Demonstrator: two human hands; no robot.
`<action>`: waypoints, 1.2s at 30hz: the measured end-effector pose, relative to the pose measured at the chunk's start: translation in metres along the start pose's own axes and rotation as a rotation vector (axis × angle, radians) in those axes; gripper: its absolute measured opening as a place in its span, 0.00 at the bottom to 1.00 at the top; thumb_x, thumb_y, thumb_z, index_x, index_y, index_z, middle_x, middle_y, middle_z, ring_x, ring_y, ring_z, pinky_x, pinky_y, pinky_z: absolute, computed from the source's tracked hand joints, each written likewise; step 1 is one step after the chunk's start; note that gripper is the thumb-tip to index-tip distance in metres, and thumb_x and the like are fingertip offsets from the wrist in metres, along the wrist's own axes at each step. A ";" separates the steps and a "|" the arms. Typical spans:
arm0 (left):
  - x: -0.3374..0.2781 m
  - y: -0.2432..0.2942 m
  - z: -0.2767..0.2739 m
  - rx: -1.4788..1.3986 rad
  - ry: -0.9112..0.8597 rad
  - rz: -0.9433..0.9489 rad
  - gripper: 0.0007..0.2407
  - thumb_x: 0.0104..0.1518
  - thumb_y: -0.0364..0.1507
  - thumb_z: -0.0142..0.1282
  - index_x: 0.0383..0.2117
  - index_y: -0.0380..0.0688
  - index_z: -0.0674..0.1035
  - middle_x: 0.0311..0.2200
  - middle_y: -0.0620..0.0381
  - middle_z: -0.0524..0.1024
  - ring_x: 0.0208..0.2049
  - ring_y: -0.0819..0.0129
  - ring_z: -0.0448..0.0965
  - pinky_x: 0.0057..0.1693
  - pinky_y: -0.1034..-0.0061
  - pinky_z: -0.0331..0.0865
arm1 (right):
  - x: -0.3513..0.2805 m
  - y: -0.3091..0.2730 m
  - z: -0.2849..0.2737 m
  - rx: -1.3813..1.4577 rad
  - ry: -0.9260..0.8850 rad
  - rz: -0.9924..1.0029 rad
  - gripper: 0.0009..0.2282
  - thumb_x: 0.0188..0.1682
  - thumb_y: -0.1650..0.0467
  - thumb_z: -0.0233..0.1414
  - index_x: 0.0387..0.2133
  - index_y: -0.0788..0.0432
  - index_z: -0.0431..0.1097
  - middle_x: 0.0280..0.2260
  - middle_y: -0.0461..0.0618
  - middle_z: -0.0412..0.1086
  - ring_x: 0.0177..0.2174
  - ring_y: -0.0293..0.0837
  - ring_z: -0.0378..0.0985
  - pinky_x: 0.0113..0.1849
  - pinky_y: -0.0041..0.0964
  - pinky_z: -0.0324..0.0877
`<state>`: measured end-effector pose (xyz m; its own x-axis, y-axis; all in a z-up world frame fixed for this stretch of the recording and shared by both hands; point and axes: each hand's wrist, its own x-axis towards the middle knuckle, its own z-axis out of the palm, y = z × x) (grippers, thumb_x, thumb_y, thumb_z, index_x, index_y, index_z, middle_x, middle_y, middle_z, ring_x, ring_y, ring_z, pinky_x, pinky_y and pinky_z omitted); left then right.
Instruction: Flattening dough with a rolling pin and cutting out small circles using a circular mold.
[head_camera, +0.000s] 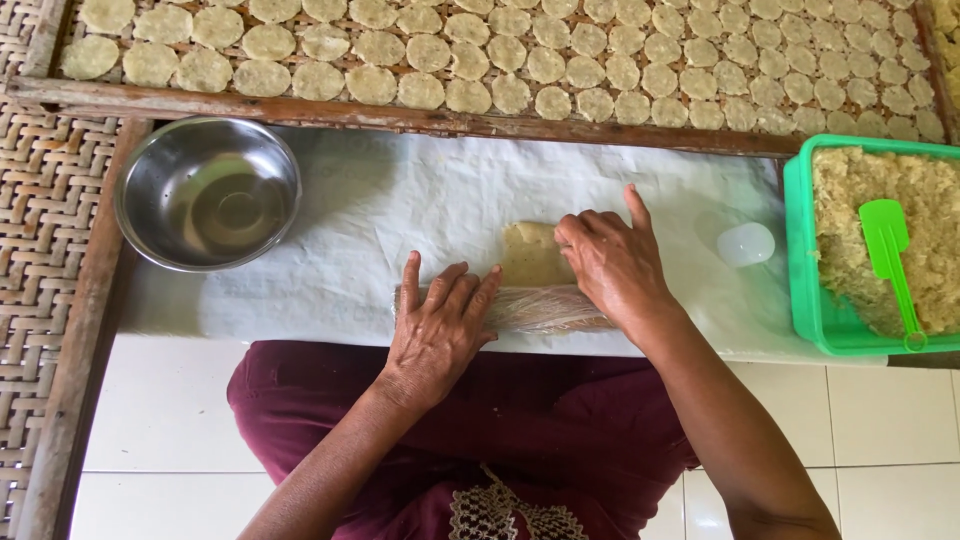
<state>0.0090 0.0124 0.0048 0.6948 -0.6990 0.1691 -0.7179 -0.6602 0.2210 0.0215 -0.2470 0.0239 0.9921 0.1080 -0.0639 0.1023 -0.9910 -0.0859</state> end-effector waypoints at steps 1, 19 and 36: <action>0.001 0.001 -0.001 0.000 -0.001 0.003 0.37 0.49 0.41 0.66 0.67 0.46 0.63 0.52 0.52 0.72 0.61 0.58 0.65 0.71 0.36 0.38 | -0.001 0.003 0.002 0.001 0.000 0.004 0.06 0.51 0.71 0.57 0.40 0.49 0.74 0.36 0.41 0.77 0.45 0.42 0.79 0.68 0.60 0.40; 0.099 -0.030 0.012 -0.025 -0.192 -0.008 0.40 0.57 0.58 0.47 0.71 0.48 0.53 0.62 0.46 0.63 0.69 0.53 0.51 0.69 0.29 0.29 | -0.002 0.068 0.051 0.048 0.220 0.060 0.29 0.54 0.46 0.33 0.68 0.35 0.55 0.73 0.48 0.41 0.69 0.54 0.47 0.65 0.68 0.37; 0.168 -0.058 0.022 0.164 0.005 -0.101 0.31 0.72 0.52 0.41 0.77 0.66 0.45 0.77 0.50 0.33 0.76 0.48 0.28 0.70 0.25 0.25 | 0.066 0.086 0.030 0.174 0.126 0.154 0.36 0.53 0.42 0.17 0.74 0.34 0.44 0.75 0.51 0.24 0.71 0.58 0.17 0.64 0.71 0.14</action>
<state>0.1663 -0.0724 -0.0014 0.7637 -0.6258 0.1587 -0.6415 -0.7632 0.0775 0.0936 -0.3229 -0.0178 0.9974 -0.0643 0.0335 -0.0536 -0.9655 -0.2548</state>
